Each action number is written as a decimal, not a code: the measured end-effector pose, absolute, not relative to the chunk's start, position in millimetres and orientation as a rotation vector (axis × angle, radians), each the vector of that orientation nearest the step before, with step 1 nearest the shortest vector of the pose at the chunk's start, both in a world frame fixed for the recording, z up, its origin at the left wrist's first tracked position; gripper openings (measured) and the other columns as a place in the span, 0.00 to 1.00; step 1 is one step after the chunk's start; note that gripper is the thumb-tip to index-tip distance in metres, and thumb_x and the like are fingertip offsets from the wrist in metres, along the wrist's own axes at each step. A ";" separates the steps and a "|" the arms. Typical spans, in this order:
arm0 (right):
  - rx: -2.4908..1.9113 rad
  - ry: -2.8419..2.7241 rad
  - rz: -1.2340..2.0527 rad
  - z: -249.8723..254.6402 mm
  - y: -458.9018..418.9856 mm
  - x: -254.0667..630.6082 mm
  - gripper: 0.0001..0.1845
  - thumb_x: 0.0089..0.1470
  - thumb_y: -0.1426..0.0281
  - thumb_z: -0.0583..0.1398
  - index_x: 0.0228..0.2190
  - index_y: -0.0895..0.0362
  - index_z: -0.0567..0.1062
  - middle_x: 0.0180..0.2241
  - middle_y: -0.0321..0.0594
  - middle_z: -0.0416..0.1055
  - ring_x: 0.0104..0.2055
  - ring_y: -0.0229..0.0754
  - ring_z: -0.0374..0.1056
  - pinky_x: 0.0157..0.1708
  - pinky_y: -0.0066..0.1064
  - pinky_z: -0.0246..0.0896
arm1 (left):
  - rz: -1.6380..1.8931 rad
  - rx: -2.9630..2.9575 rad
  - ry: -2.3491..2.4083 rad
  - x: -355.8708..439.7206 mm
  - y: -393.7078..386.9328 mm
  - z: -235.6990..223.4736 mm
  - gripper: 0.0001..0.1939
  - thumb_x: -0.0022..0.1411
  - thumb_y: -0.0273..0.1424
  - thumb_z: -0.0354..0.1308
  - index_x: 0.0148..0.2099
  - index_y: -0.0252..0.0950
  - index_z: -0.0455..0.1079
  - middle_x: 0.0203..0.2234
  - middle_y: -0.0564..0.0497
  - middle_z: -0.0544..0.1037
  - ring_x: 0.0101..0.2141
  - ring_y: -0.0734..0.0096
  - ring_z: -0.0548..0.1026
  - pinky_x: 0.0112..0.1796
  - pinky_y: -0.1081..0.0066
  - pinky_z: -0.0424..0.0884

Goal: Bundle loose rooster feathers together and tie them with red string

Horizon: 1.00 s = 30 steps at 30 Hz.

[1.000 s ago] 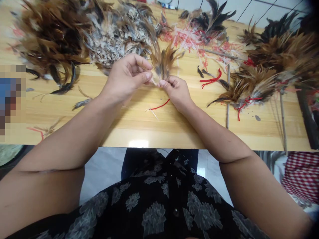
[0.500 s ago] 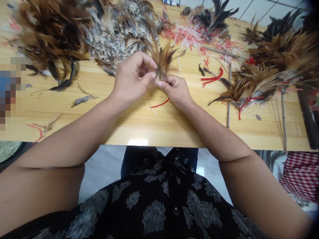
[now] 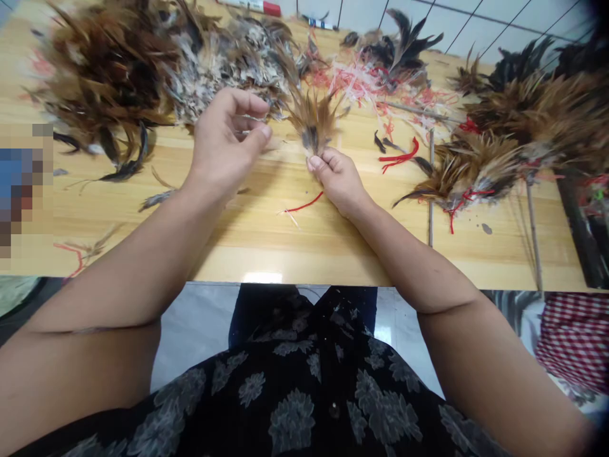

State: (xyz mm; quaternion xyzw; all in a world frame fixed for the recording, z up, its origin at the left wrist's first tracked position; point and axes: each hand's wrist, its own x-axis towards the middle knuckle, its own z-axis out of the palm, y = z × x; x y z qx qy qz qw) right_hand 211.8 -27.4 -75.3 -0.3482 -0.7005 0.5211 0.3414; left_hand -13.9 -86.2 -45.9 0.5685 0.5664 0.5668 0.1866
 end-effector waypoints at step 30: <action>-0.852 -1.885 1.250 -84.0 -23.9 216.8 0.23 0.83 0.53 0.64 0.34 0.50 0.70 0.32 0.33 0.64 0.40 0.42 0.67 0.48 0.37 0.69 | 0.782 1.783 1.991 -62.3 -111.4 15.6 0.08 0.72 0.14 0.69 0.47 0.30 0.84 0.40 0.51 0.85 0.40 0.67 0.76 0.59 0.65 0.77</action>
